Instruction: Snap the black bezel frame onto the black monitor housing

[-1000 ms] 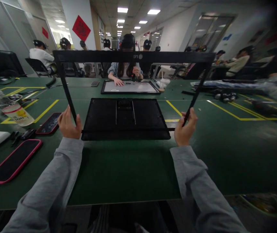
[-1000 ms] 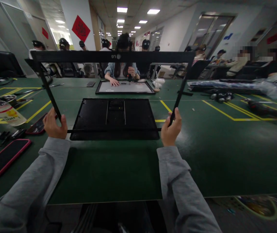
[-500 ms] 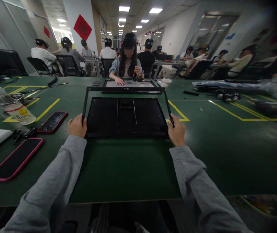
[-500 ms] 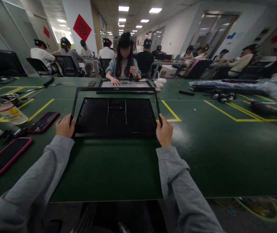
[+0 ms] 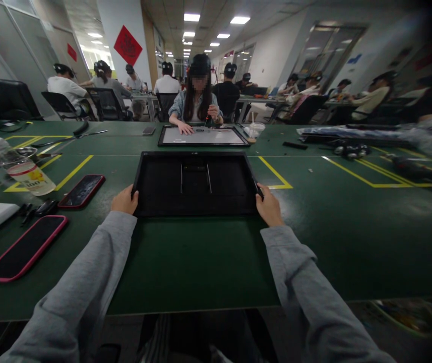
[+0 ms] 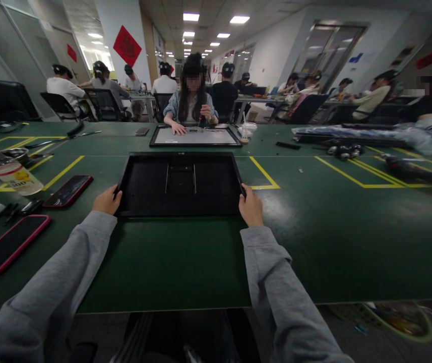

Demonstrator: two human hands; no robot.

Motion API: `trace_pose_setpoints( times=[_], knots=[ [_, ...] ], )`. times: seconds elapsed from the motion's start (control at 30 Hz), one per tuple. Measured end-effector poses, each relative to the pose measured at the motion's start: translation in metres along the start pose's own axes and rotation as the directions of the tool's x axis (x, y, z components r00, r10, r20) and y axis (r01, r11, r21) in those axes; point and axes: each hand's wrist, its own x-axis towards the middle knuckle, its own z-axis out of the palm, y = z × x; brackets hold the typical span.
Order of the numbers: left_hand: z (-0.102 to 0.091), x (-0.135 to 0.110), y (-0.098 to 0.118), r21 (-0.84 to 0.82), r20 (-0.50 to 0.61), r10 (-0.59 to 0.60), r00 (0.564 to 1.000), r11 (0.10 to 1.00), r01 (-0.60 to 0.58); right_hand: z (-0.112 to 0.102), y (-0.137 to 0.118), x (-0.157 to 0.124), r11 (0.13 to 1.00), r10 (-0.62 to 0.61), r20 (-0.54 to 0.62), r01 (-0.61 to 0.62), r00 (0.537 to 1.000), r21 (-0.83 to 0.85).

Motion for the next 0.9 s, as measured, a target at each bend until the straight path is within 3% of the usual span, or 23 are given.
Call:
trace_pose_setpoints(
  times=[0.33, 0.6, 0.73, 0.9],
  knots=[
    [0.004, 0.004, -0.006, -0.068, 0.035, -0.067, 0.997, 0.995, 0.07, 0.005, 0.003, 0.001, 0.998, 0.024, 0.021, -0.025, 0.999, 0.053],
    [0.013, 0.009, -0.012, -0.23, 0.007, -0.089, 0.996, 0.969, 0.088, 0.005, 0.0, 0.001, 0.998, -0.058, -0.109, 0.058, 0.992, 0.0],
    [0.015, 0.011, -0.014, -0.373, 0.003, -0.111, 0.994, 0.922, 0.105, 0.004, -0.003, 0.002, 0.998, -0.064, -0.177, 0.063, 0.982, -0.014],
    [0.013, 0.011, -0.004, -0.607, -0.008, -0.113, 0.994, 0.79, 0.085, -0.001, -0.012, 0.004, 0.99, -0.112, -0.248, 0.131, 0.962, 0.06]
  ],
)
